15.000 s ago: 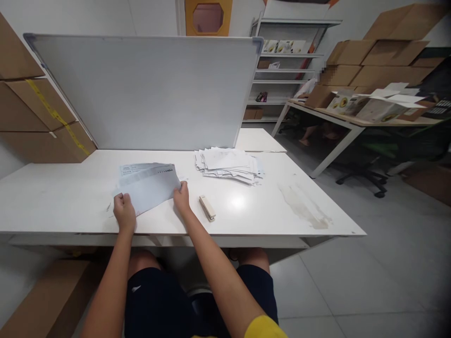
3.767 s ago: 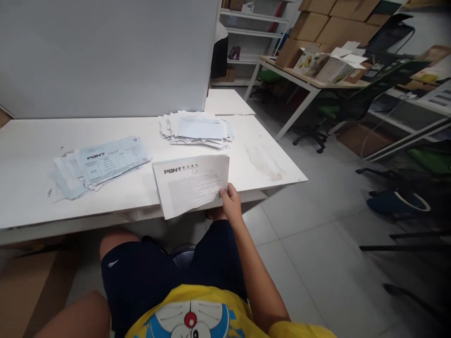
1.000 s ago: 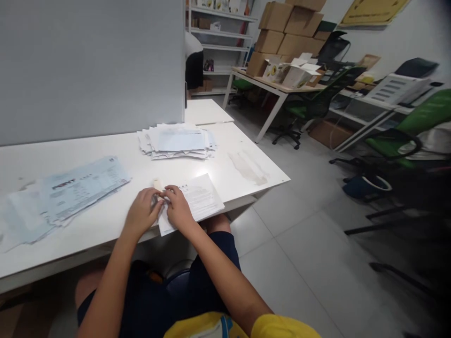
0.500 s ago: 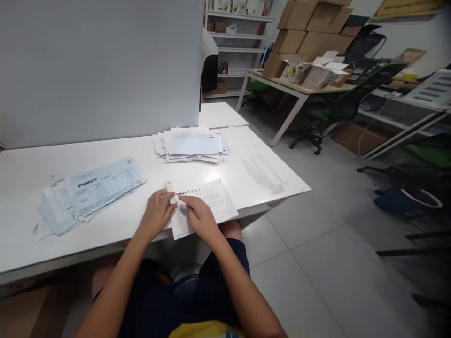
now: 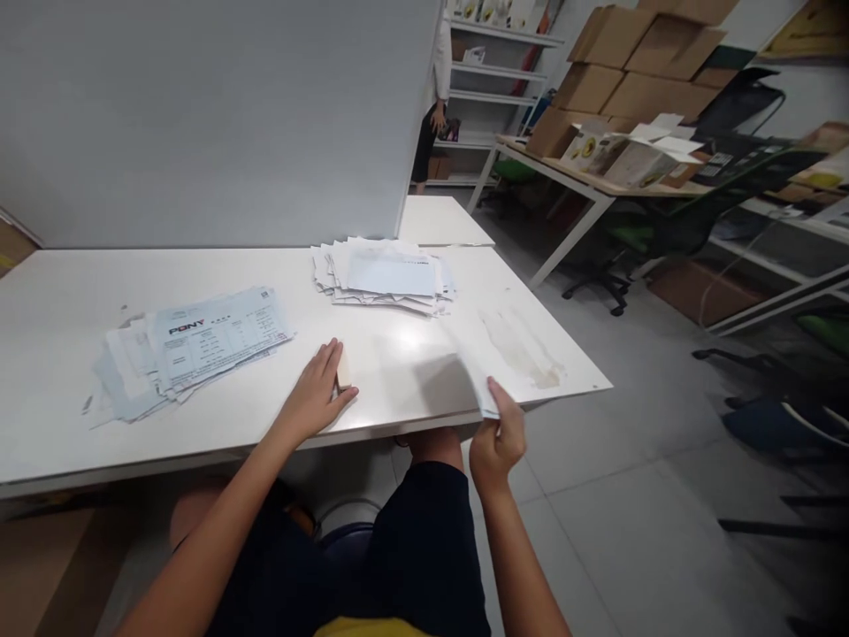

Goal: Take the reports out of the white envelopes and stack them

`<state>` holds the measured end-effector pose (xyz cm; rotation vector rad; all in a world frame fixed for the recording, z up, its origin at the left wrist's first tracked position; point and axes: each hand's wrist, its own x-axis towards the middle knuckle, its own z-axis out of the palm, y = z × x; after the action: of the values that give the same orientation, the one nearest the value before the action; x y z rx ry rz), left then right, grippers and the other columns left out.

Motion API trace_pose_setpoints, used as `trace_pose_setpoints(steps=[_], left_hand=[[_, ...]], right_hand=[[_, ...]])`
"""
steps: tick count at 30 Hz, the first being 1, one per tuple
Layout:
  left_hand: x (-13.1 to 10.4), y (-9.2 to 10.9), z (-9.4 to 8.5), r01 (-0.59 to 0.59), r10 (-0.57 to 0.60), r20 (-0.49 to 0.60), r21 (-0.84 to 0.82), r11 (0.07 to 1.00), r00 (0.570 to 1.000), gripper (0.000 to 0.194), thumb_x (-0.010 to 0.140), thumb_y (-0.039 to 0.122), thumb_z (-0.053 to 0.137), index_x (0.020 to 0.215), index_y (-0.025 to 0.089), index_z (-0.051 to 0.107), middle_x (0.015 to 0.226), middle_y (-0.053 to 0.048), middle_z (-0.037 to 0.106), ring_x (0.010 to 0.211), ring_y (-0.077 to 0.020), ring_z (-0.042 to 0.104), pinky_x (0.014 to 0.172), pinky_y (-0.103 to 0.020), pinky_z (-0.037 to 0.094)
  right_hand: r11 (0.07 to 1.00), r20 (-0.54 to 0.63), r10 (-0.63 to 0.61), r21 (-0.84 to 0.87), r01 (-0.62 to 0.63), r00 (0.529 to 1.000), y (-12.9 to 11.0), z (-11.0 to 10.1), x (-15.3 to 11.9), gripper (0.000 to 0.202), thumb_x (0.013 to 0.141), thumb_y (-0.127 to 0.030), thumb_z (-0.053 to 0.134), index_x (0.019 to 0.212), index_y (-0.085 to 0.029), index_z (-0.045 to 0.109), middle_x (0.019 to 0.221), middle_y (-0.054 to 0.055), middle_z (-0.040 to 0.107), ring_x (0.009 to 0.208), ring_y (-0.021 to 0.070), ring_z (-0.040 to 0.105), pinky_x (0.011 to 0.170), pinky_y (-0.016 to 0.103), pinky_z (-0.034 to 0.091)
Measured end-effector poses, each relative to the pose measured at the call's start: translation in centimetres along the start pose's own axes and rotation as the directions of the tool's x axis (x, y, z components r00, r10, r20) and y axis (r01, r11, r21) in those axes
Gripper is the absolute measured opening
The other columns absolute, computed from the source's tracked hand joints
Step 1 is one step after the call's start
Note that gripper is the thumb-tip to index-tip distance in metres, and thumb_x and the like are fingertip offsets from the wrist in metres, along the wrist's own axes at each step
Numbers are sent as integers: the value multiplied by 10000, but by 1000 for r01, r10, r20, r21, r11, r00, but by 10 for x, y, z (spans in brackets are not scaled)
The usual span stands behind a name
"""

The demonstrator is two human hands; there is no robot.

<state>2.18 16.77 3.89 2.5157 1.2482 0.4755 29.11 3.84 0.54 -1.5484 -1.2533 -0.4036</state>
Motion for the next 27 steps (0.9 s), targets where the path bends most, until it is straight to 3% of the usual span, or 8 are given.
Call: trace_pose_setpoints(steps=[2, 5, 10, 15, 18, 22, 24, 27], left_hand=[[0, -1, 0, 0, 0, -8, -16, 1000, 1000, 766, 931, 538, 400, 1531, 204, 61, 1597, -135, 132, 1461, -294, 145, 1161, -483, 222], [-2, -5, 1, -10, 10, -19, -34, 999, 1000, 748, 932, 512, 420, 1529, 212, 83, 1596, -130, 141, 1460, -274, 163, 1169, -473, 206], [-4, -8, 1, 6, -6, -6, -51, 999, 1000, 729, 929, 479, 445, 1525, 224, 114, 1597, -108, 146, 1462, -245, 164, 1181, -460, 181], [-9, -7, 2, 11, -12, -12, -66, 998, 1000, 757, 912, 444, 489, 1528, 228, 107, 1596, -101, 146, 1460, -240, 173, 1186, -458, 172], [-12, -4, 2, 6, -11, -48, -116, 993, 999, 734, 905, 472, 498, 1519, 232, 175, 1592, -94, 171, 1452, -248, 203, 1177, -450, 213], [-19, -16, -9, 58, -102, -330, -140, 988, 938, 485, 967, 399, 358, 1415, 220, 412, 1545, -83, 321, 1433, -222, 264, 1154, -426, 278], [-25, -36, -25, 199, -195, -438, -39, 979, 877, 461, 957, 358, 358, 1372, 189, 469, 1499, -100, 399, 1440, -252, 238, 1163, -473, 234], [-38, -82, -52, 506, -380, -461, 187, 842, 802, 637, 858, 427, 521, 1407, 118, 434, 1552, -172, 268, 1448, -415, 72, 1135, -611, 137]], right_hand=[[1000, -119, 27, -5, -28, 993, -6, 16, 31, 501, 907, -167, 262, 1337, -221, 511, 1263, 128, 615, 1246, 258, 528, 1015, 518, 425], [999, -57, -35, -19, 34, 998, -18, 60, 86, 471, 922, -195, 258, 1272, -198, 575, 1264, 138, 617, 1282, 257, 485, 1060, 515, 359], [989, 229, -121, -56, 137, 966, -29, 162, 144, 435, 922, -155, 312, 1241, -189, 605, 1303, 103, 612, 1258, 244, 482, 1087, 479, 300], [979, 586, -93, -94, 182, 805, -17, 230, 136, 442, 884, -132, 405, 1296, -150, 562, 1390, 119, 542, 1275, 281, 465, 1080, 461, 309], [980, 628, -95, -76, 182, 773, -11, 240, 129, 453, 918, -265, 429, 1350, -157, 509, 1460, 116, 461, 1355, 301, 379, 1129, 519, 213], [988, 549, -114, -26, 154, 828, -12, 227, 120, 457, 936, -331, 395, 1332, -146, 527, 1471, 135, 440, 1379, 286, 352, 1149, 521, 162], [996, 508, -89, 26, 88, 857, -13, 212, 109, 450, 938, -334, 375, 1305, -145, 555, 1446, 132, 474, 1361, 274, 381, 1145, 505, 191], [986, 541, -28, 153, -66, 841, -14, 182, 87, 468, 936, -388, 370, 1267, -145, 594, 1382, 132, 545, 1306, 264, 454, 1109, 458, 301]])
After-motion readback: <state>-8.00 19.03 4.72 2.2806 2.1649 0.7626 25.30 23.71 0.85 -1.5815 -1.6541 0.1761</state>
